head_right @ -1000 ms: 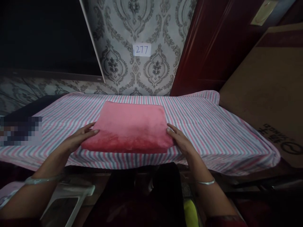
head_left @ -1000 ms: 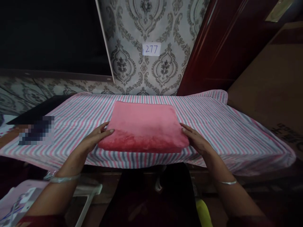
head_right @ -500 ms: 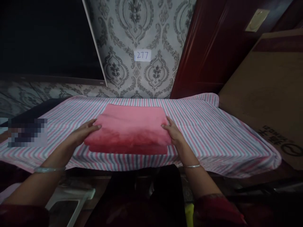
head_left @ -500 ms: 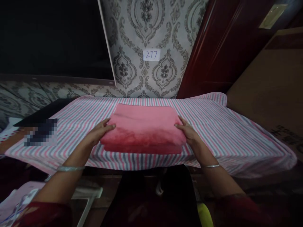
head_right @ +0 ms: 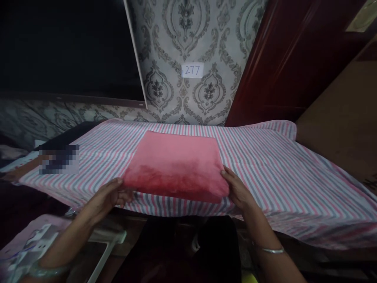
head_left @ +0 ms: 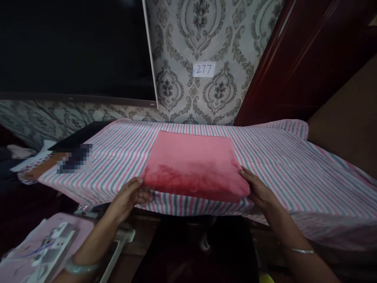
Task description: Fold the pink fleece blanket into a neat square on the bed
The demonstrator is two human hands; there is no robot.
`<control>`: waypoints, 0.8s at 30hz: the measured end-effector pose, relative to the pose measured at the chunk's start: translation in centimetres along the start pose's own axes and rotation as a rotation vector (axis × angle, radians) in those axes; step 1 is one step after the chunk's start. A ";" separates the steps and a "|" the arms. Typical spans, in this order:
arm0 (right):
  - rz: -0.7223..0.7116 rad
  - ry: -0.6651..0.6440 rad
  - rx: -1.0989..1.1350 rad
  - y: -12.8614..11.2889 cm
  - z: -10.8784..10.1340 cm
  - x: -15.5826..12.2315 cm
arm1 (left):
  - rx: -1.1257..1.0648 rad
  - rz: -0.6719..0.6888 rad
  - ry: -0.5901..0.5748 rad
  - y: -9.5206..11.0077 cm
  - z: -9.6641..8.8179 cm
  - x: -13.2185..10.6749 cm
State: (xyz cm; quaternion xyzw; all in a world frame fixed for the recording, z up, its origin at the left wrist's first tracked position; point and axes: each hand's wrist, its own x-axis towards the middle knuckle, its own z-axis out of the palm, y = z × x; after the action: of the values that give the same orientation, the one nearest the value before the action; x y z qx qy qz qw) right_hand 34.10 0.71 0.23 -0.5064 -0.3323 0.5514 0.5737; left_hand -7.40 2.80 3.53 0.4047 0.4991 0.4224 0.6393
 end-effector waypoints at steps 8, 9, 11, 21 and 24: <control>0.028 -0.035 0.018 -0.1 0.1 0.2 | -0.279 0.084 0.112 0.0 0.5 -0.7; 0.017 -0.035 0.010 -0.2 0.1 0.3 | -0.298 0.102 0.123 0.3 0.3 -0.6; 0.000 -0.029 0.005 -0.5 0.2 0.7 | -0.348 0.096 0.128 1.2 -0.1 0.3; -0.057 -0.043 0.066 -2.8 2.2 6.8 | -0.321 -0.135 -0.082 7.1 1.0 9.4; -0.028 0.008 0.069 -3.7 2.7 9.5 | -0.239 -0.136 -0.070 8.2 1.9 12.7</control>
State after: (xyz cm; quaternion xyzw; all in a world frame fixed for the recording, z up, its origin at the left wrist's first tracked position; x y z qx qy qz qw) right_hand 34.25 10.91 2.82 -0.4836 -0.3178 0.5526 0.5998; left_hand -4.79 17.22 7.79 0.3053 0.4489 0.4201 0.7272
